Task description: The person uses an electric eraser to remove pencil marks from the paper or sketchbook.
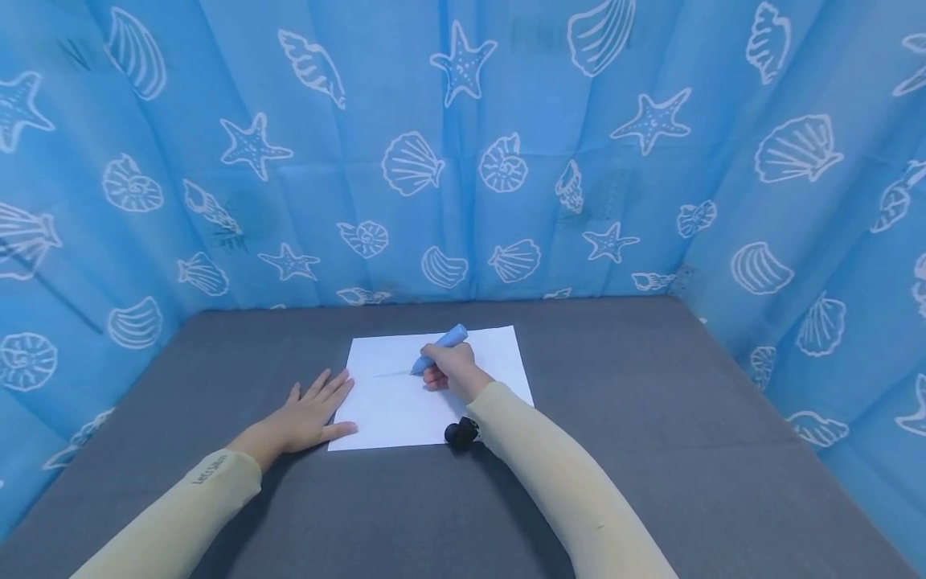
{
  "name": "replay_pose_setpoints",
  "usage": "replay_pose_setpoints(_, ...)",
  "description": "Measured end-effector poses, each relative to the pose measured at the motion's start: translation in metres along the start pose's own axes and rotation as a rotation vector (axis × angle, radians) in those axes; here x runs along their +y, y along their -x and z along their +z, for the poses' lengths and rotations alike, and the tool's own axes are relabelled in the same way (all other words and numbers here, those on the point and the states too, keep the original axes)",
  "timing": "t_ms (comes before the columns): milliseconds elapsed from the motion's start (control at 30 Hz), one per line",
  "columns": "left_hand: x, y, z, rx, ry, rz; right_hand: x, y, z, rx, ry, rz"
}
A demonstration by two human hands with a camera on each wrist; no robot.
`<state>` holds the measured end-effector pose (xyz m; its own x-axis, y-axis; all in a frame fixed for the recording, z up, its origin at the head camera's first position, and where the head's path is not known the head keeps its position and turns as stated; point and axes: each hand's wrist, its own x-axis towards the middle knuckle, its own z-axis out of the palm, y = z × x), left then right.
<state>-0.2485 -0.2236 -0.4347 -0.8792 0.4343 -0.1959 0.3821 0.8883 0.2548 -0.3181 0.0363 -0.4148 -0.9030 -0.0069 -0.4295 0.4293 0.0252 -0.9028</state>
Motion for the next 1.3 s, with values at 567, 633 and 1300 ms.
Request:
replay_pose_setpoints(567, 0.003, 0.000, -0.001, 0.016, -0.004, 0.005, -0.001, -0.001, -0.006, 0.017, -0.040, 0.004)
replay_pose_setpoints(633, 0.001, -0.001, 0.001, 0.019, -0.014, 0.006, 0.000, -0.001, -0.007, 0.026, -0.065, 0.003)
replay_pose_setpoints(1300, -0.006, -0.007, 0.009, 0.025, -0.017, -0.001, 0.002, -0.002, 0.000, 0.026, -0.064, -0.008)
